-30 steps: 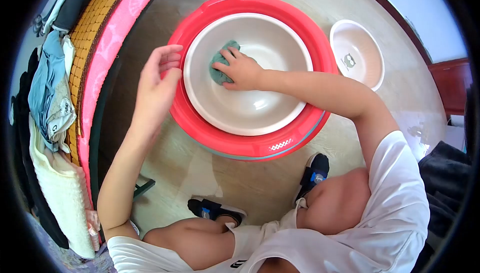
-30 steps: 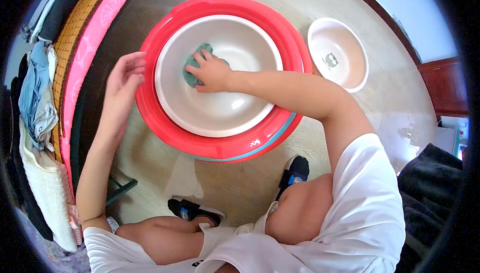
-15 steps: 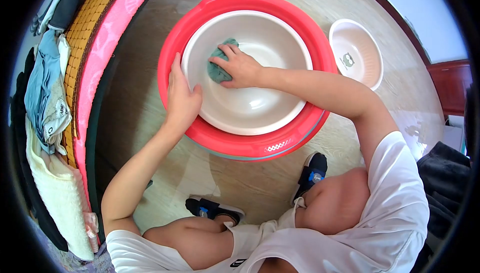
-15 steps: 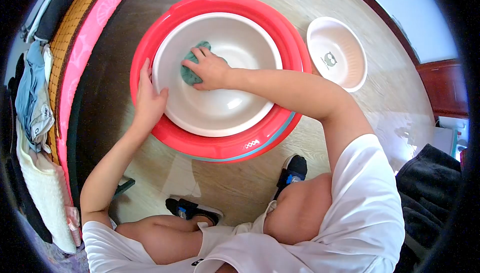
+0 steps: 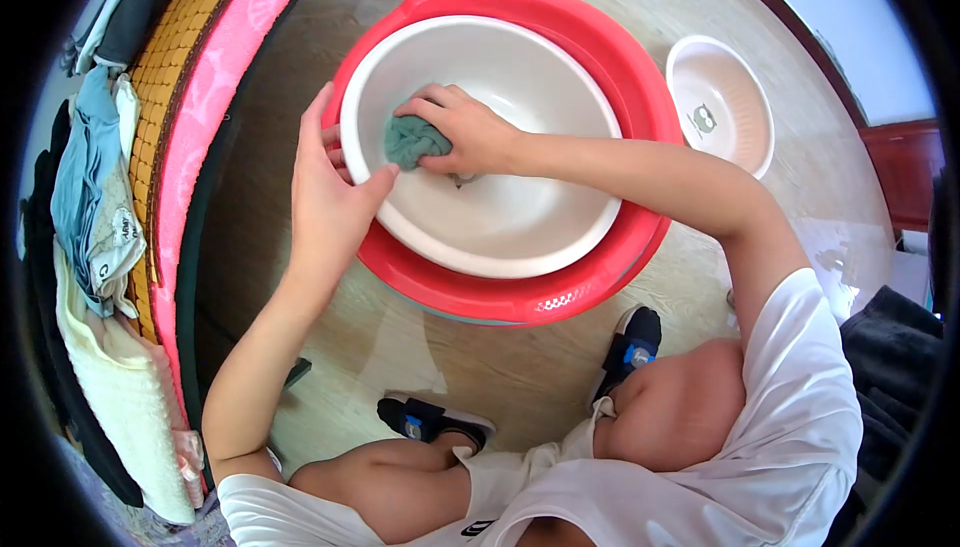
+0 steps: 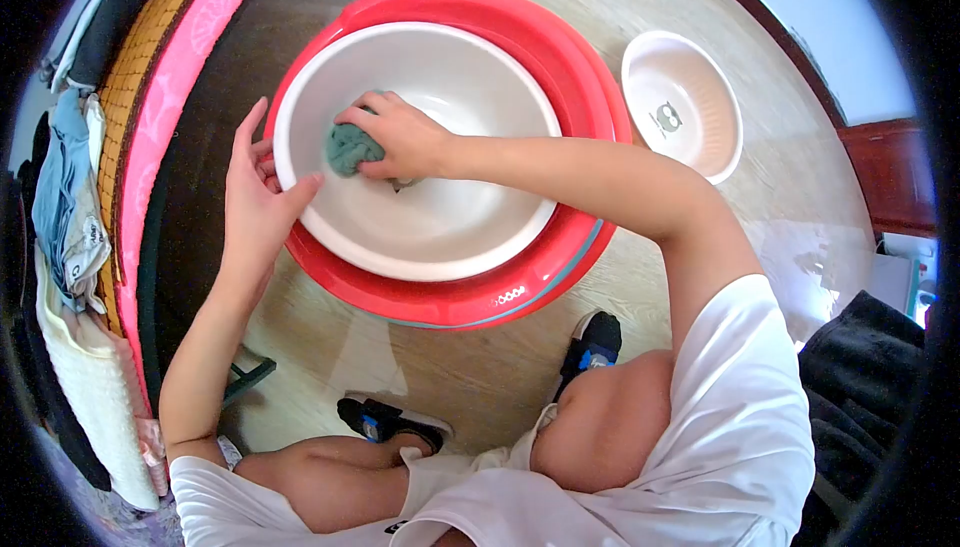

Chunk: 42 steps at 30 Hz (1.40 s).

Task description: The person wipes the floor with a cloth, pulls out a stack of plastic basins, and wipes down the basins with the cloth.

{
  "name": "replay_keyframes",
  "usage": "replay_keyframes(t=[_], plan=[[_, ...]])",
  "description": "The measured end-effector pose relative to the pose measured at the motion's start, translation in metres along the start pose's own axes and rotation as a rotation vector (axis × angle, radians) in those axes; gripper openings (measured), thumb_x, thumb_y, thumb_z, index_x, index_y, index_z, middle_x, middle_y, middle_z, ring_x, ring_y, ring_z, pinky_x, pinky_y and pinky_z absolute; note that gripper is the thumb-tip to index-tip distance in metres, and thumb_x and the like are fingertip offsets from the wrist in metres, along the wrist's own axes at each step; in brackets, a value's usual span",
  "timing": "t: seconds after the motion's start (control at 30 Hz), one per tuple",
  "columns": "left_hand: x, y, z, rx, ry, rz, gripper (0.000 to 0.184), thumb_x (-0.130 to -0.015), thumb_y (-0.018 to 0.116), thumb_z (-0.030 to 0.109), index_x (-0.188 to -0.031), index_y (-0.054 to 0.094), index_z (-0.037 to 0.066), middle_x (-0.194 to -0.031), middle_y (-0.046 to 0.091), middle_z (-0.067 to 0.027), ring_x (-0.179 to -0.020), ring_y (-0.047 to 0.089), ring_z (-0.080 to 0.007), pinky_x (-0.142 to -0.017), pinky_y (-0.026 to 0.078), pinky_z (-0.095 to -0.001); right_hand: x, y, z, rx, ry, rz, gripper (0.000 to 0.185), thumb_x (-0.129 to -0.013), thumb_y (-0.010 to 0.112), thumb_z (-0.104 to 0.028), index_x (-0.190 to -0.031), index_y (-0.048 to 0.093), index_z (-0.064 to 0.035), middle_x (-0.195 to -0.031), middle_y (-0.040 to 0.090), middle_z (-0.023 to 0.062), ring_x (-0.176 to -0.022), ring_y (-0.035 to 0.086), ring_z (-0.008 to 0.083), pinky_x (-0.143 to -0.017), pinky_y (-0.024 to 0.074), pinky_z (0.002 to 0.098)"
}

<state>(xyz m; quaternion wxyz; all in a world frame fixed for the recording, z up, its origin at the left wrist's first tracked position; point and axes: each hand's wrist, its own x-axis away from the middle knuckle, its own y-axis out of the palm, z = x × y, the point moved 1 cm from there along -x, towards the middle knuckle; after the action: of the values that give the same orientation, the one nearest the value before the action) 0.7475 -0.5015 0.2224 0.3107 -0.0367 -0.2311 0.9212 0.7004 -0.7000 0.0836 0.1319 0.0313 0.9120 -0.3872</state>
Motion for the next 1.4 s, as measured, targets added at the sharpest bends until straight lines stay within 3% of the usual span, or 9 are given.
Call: replay_keyframes(t=[0.17,0.47,0.6,0.77,1.0,1.1,1.13,1.2,1.4], plan=[[0.001,-0.015,0.008,0.154,-0.193,-0.039,0.073,-0.083,0.070,-0.007,-0.152,0.044,-0.007,-0.126,0.068,-0.0161,-0.113,0.070,-0.0204,-0.098,0.057,-0.0342,-0.001,-0.003,-0.023,-0.156,-0.076,0.042,0.064,-0.079,0.083,-0.015,-0.139,0.060,-0.0161,-0.135,0.058,0.0125,-0.129,0.054,0.0363,-0.110,0.0488,0.0443],[0.033,-0.042,0.015,0.149,-0.280,-0.102,0.077,-0.089,0.062,0.000,-0.159,0.034,0.015,-0.143,0.054,-0.0115,-0.114,0.063,-0.0175,-0.089,0.055,-0.0313,-0.009,-0.030,-0.033,-0.183,-0.107,0.198,0.059,-0.081,0.078,-0.007,-0.137,0.062,-0.0146,-0.128,0.061,0.0131,-0.122,0.059,0.0352,-0.106,0.0504,0.0439],[0.040,-0.042,0.013,0.230,-0.285,-0.096,0.075,-0.089,0.060,-0.001,-0.158,0.036,0.013,-0.140,0.057,-0.0082,-0.113,0.063,-0.0165,-0.086,0.055,-0.0290,-0.013,-0.040,-0.033,-0.220,-0.070,0.243,0.055,-0.083,0.076,-0.007,-0.136,0.063,-0.0125,-0.126,0.064,0.0146,-0.120,0.062,0.0372,-0.106,0.0504,0.0435],[0.034,-0.050,-0.009,0.279,-0.252,-0.100,0.056,-0.088,0.061,-0.001,-0.144,0.054,-0.004,-0.128,0.068,-0.0109,-0.116,0.065,-0.0161,-0.098,0.053,-0.0316,-0.034,-0.067,-0.046,-0.173,-0.062,0.377,0.053,-0.083,0.075,-0.008,-0.134,0.063,-0.0106,-0.125,0.065,0.0158,-0.119,0.063,0.0373,-0.105,0.0512,0.0424],[-0.013,-0.043,0.010,0.341,0.108,0.047,0.049,-0.090,0.061,0.006,-0.138,0.056,0.000,-0.115,0.068,-0.0059,-0.099,0.065,-0.0148,-0.087,0.053,-0.0299,-0.088,-0.158,-0.072,0.283,-0.457,0.475,0.050,-0.079,0.080,-0.010,-0.127,0.068,-0.0159,-0.127,0.059,0.0180,-0.123,0.056,0.0411,-0.103,0.0489,0.0503],[-0.047,-0.018,0.006,0.520,0.041,0.030,0.049,-0.090,0.060,0.006,-0.139,0.054,0.001,-0.118,0.067,-0.0073,-0.104,0.063,-0.0165,-0.093,0.052,-0.0316,-0.093,-0.180,-0.077,0.422,-0.385,0.500,0.042,-0.080,0.075,-0.003,-0.121,0.067,-0.0066,-0.115,0.064,0.0154,-0.112,0.063,0.0340,-0.101,0.0507,0.0441],[-0.055,-0.010,0.005,0.523,0.045,0.028,0.049,-0.090,0.060,0.006,-0.139,0.054,0.001,-0.118,0.067,-0.0073,-0.104,0.063,-0.0165,-0.093,0.052,-0.0316,-0.100,-0.181,-0.054,0.355,-0.259,0.427,0.058,-0.073,0.080,0.001,-0.128,0.064,-0.0093,-0.127,0.057,0.0212,-0.126,0.053,0.0442,-0.112,0.0432,0.0503],[-0.070,0.004,0.003,0.468,0.096,-0.003,0.054,-0.093,0.058,0.006,-0.146,0.051,-0.001,-0.128,0.068,-0.0105,-0.113,0.065,-0.0186,-0.101,0.050,-0.0327,-0.104,-0.175,-0.028,0.390,-0.249,0.451,0.056,-0.074,0.078,0.002,-0.127,0.065,-0.0095,-0.127,0.057,0.0207,-0.125,0.054,0.0433,-0.112,0.0441,0.0501],[-0.097,0.021,-0.029,0.495,-0.090,-0.003,0.049,-0.095,0.057,0.014,-0.142,0.054,0.001,-0.128,0.066,-0.0115,-0.109,0.066,-0.0197,-0.092,0.054,-0.0334,-0.109,-0.143,0.019,0.453,-0.157,0.532,0.051,-0.078,0.073,0.002,-0.127,0.066,-0.0085,-0.132,0.054,0.0206,-0.126,0.053,0.0436,-0.111,0.0457,0.0500]])
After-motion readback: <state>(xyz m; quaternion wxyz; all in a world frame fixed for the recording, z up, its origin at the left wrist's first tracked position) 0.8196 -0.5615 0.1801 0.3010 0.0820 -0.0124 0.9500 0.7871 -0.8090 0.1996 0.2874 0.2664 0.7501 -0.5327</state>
